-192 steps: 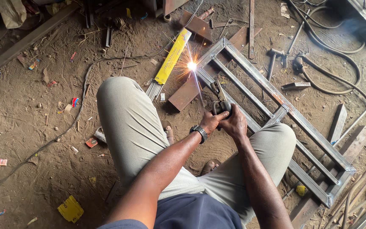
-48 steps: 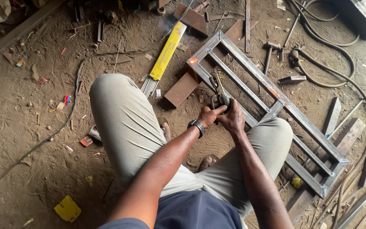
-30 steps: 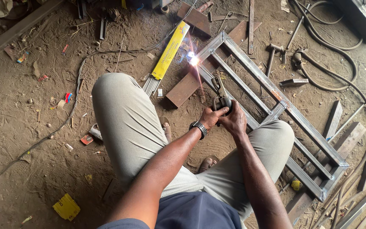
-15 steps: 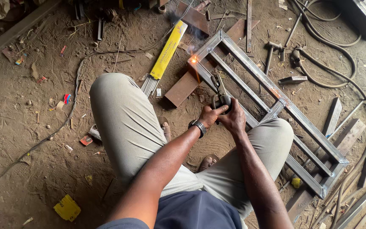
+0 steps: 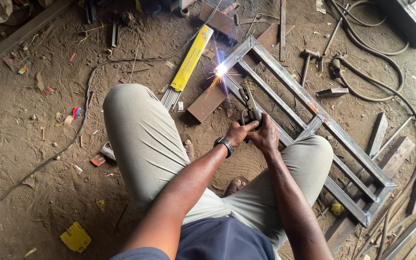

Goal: The person welds a rectangular metal frame using a handheld welding torch. They sit on the ground, hold the frame with one hand, and apply welds to the joints and crossbars with the other hand.

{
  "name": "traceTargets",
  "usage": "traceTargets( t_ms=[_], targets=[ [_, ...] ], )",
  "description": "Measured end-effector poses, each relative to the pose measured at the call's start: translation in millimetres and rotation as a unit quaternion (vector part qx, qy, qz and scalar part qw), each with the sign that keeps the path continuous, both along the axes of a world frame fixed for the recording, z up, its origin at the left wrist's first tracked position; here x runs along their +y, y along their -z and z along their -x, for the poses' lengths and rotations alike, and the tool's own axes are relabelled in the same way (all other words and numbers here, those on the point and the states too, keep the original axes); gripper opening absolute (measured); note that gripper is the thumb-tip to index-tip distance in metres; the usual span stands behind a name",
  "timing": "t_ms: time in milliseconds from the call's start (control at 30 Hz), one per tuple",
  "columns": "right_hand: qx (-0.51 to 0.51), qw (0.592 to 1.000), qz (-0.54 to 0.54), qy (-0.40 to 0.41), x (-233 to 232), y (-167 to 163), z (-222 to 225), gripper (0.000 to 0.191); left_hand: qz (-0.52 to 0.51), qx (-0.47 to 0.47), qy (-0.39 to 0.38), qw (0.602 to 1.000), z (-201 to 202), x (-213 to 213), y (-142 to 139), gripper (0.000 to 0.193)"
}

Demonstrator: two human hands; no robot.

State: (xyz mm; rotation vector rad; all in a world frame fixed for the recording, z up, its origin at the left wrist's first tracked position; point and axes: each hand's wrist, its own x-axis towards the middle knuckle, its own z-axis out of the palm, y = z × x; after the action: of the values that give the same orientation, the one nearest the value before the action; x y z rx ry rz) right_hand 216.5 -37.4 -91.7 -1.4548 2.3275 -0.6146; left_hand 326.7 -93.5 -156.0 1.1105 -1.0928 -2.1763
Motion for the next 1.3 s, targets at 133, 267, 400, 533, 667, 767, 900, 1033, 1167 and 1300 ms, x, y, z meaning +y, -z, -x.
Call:
traceTargets(
  t_ms=[133,267,400,533,667,767,900,1033,1167,1300],
  targets=[
    [0.012,1.0,0.01,-0.006,1,3,1,0.07,-0.008,0.005,-0.008,1.0,0,1,0,0.044],
    [-0.007,1.0,0.009,-0.002,1,5,1,0.068,-0.009,0.007,-0.01,1.0,0,1,1,0.045],
    [0.007,1.0,0.017,-0.01,0,4,0,0.065,-0.005,0.02,-0.012,1.0,-1,0,-1,0.045],
    [-0.003,0.999,0.035,0.002,2,4,-2,0.068,-0.018,0.001,-0.025,1.0,-1,1,-4,0.045],
    [-0.002,0.999,0.043,-0.009,0,7,2,0.071,0.002,0.008,-0.007,1.0,0,-2,-4,0.046],
    [0.002,1.0,0.023,-0.006,1,10,3,0.074,0.0,-0.005,-0.001,1.0,-1,-1,-2,0.048],
    [-0.018,1.0,0.01,-0.003,0,10,3,0.072,0.012,-0.016,-0.002,1.0,0,-3,0,0.05],
    [-0.017,1.0,0.011,-0.002,-1,7,2,0.071,-0.005,-0.02,0.004,1.0,0,-3,-1,0.049],
    [-0.014,1.0,0.003,0.005,-1,2,0,0.064,-0.008,0.006,-0.011,1.0,-2,-2,-4,0.048],
    [-0.002,1.0,0.008,0.012,0,-3,-4,0.064,-0.007,-0.013,-0.014,1.0,-1,-2,-4,0.046]
  ],
)
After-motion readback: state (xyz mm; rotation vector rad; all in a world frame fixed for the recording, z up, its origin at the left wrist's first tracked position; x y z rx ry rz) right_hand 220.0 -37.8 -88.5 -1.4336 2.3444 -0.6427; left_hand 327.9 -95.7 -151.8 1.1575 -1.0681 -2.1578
